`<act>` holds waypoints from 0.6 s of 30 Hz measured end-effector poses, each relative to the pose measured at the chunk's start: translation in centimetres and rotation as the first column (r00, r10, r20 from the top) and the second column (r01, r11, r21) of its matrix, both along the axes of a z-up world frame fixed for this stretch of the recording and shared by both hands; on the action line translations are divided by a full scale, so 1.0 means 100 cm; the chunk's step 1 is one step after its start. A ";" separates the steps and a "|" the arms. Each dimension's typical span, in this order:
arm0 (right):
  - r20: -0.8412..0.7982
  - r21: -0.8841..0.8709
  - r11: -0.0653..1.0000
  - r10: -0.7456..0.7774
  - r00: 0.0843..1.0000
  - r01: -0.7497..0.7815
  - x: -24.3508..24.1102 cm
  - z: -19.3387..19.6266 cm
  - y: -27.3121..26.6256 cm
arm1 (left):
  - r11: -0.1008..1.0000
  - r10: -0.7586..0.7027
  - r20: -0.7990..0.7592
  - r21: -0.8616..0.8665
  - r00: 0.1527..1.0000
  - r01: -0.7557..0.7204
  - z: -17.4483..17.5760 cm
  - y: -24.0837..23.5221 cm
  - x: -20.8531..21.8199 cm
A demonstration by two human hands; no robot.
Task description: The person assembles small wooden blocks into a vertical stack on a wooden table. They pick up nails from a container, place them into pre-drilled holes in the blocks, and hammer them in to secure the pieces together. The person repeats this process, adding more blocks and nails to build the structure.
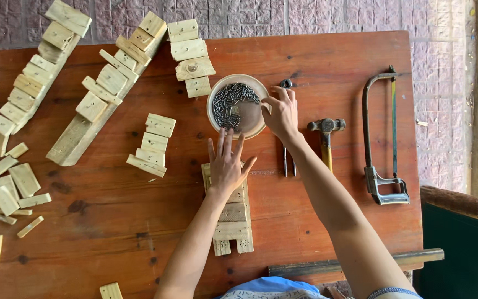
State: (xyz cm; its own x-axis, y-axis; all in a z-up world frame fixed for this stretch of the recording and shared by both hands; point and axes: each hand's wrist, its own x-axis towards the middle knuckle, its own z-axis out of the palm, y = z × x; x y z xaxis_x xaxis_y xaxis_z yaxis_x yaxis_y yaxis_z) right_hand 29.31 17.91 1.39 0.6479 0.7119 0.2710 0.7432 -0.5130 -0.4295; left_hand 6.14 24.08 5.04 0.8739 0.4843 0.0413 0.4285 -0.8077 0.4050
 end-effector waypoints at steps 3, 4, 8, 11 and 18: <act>0.004 -0.147 0.989 -0.014 1.000 0.015 0.013 -0.013 0.016 | 1.000 -0.006 -0.018 0.007 1.000 0.006 -0.004 0.000 -0.001; 0.040 -0.237 0.971 -0.015 0.999 0.025 0.015 -0.014 0.020 | 1.000 -0.006 -0.024 0.007 1.000 0.006 -0.005 -0.002 -0.002; 0.139 -0.288 0.951 -0.070 0.988 0.108 0.009 -0.027 0.039 | 0.999 -0.007 -0.049 -0.032 0.999 0.006 -0.007 -0.004 -0.002; 0.181 -0.289 0.948 -0.084 0.980 0.135 0.009 -0.036 0.049 | 1.000 -0.001 -0.055 -0.031 0.998 -0.001 -0.006 -0.003 -0.001; 0.143 -0.335 0.929 -0.115 0.983 0.157 0.001 -0.043 0.059 | 0.998 -0.017 -0.129 -0.054 0.992 0.010 -0.003 -0.002 0.000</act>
State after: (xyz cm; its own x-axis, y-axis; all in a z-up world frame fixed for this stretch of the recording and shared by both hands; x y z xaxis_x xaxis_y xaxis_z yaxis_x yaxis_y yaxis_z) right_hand 29.45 23.86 -2.86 0.7234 0.6822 0.1064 0.6904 -0.7132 -0.1212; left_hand 6.17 23.93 4.74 0.8767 0.4709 -0.0978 0.4692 -0.7925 0.3895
